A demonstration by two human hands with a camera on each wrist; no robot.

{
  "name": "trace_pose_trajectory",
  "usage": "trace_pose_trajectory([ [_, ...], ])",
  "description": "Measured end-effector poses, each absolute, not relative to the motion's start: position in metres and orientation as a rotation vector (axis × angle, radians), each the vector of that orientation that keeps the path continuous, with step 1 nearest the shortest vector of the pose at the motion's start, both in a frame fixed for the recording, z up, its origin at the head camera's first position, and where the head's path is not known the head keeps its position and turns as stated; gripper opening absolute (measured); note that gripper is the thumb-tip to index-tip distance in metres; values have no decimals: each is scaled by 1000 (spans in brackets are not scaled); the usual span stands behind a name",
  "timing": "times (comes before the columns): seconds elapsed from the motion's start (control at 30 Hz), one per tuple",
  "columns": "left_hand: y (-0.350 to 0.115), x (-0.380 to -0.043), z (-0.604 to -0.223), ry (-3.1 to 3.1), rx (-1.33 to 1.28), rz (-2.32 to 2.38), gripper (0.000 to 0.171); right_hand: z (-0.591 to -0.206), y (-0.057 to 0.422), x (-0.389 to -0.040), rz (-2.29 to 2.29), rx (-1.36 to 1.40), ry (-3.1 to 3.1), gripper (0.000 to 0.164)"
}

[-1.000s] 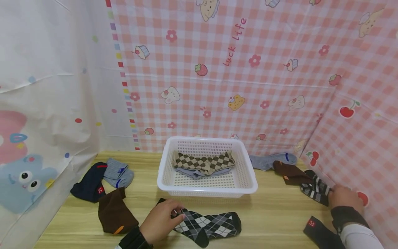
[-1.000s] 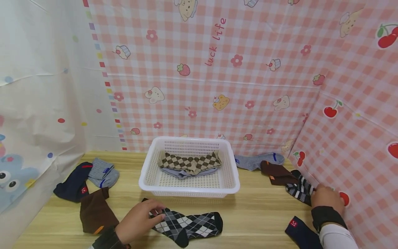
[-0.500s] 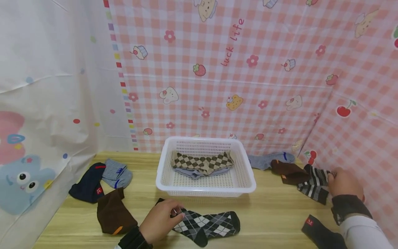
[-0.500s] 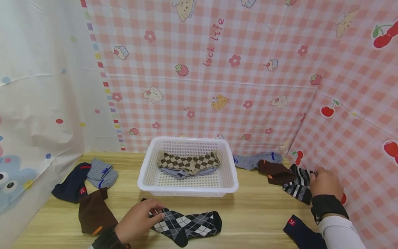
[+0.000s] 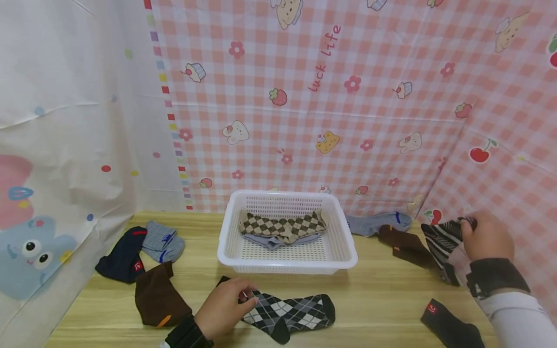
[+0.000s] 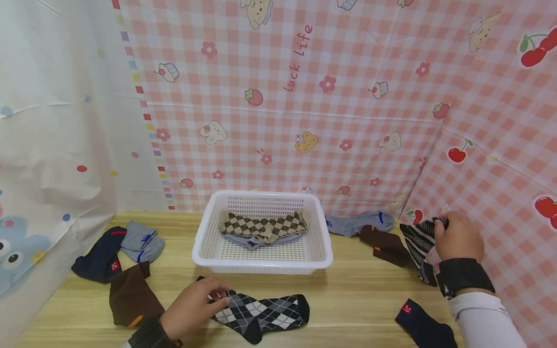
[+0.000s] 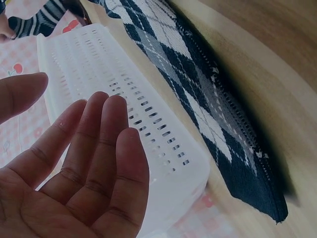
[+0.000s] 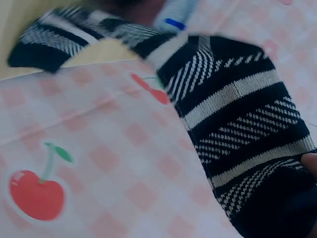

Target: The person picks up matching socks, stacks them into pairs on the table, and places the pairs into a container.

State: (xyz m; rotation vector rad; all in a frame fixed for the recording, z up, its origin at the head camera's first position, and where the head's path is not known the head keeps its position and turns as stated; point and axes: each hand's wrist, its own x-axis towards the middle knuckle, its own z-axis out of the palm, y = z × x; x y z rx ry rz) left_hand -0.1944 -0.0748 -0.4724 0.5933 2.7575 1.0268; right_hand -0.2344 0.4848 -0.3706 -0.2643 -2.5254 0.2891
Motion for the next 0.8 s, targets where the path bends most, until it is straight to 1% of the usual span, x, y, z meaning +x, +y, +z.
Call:
trace_pose_trajectory([
  [0.33, -74, -194, -471, 2760, 605, 1034, 20, -334, 460, -229, 275, -184, -2486, 29],
  [0.47, -74, -194, -472, 2758, 618, 1041, 20, -320, 448, -227, 264, -154, -2435, 27],
  [0.8, -74, -194, -475, 2757, 623, 1054, 21, -291, 401, -217, 288, -31, -2361, 26],
])
